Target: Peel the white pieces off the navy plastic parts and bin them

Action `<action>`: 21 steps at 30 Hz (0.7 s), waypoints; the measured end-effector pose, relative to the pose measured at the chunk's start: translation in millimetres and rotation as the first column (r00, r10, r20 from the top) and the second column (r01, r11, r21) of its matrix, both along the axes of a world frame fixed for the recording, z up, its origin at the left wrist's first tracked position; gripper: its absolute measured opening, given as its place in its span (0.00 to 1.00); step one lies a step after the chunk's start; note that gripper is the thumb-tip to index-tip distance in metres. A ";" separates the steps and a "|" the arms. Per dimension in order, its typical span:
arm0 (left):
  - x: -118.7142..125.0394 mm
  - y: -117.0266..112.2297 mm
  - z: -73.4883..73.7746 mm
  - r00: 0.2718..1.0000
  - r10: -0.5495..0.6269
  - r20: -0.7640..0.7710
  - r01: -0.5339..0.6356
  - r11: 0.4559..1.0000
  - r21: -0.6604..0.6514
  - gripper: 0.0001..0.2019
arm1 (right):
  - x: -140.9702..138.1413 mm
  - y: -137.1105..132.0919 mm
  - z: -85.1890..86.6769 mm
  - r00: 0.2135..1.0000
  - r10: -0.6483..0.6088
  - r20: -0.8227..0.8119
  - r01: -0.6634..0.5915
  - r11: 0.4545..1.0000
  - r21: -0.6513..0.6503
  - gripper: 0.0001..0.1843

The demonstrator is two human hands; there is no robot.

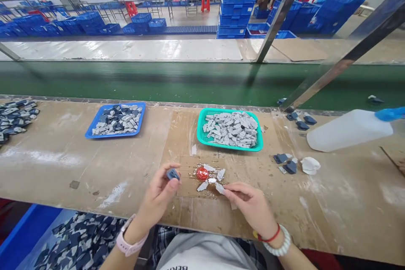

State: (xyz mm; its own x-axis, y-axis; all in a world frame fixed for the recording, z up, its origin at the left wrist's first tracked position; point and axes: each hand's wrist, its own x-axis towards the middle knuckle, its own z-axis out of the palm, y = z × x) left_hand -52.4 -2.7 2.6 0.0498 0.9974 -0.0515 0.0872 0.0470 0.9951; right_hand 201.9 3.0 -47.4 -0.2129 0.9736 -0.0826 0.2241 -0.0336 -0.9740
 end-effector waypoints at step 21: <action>90.6 -9.3 9.5 0.995 -0.036 -0.096 0.038 0.999 0.022 0.11 | -30.3 -12.8 58.2 0.972 -0.130 0.196 -0.053 0.691 0.721 0.14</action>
